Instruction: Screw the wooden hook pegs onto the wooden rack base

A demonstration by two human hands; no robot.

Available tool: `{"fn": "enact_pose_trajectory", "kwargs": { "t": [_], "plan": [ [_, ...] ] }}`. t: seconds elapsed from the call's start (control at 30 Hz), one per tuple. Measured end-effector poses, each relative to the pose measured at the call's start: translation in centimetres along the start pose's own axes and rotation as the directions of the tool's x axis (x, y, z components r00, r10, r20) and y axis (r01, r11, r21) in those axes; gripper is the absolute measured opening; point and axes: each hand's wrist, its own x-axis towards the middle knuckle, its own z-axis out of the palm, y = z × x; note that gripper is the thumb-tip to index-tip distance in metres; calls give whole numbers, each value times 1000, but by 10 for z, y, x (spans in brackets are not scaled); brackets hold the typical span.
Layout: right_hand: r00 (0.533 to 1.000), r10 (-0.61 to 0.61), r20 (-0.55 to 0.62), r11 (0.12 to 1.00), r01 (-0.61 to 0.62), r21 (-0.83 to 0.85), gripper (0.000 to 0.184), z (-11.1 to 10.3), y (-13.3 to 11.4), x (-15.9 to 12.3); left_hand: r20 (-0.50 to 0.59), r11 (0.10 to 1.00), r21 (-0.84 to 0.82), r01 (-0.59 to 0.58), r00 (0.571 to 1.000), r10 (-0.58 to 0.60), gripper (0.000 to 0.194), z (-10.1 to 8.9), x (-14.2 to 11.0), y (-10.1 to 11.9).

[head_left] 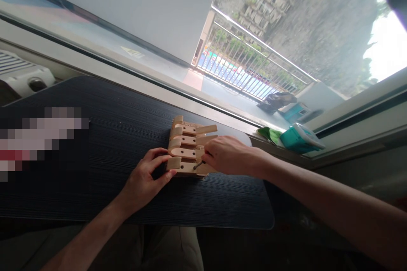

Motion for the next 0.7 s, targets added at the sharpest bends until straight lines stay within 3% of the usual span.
{"fn": "enact_pose_trajectory", "kwargs": {
  "t": [0.13, 0.27, 0.37, 0.7],
  "plan": [
    [999, 42, -20, 999, -42, 22, 37, -13, 2, -11, -8, 1000, 19, 7, 1000, -7, 29, 1, 0, 0],
    [983, -73, -170, 997, 70, -26, 28, -23, -8, -20, -19, 999, 40, -14, 1000, 14, 30, 3, -1, -4],
    [975, -141, -170, 990, 133, -56, 23, -21, -16, -18, -21, 999, 50, -16, 1000, 17, 28, 4, -2, -5],
    [973, -193, -129, 981, 187, -56, 25, -19, -19, -6, -5, 998, 63, 6, 1000, -6, 27, 3, -2, -4]
  ]
}}
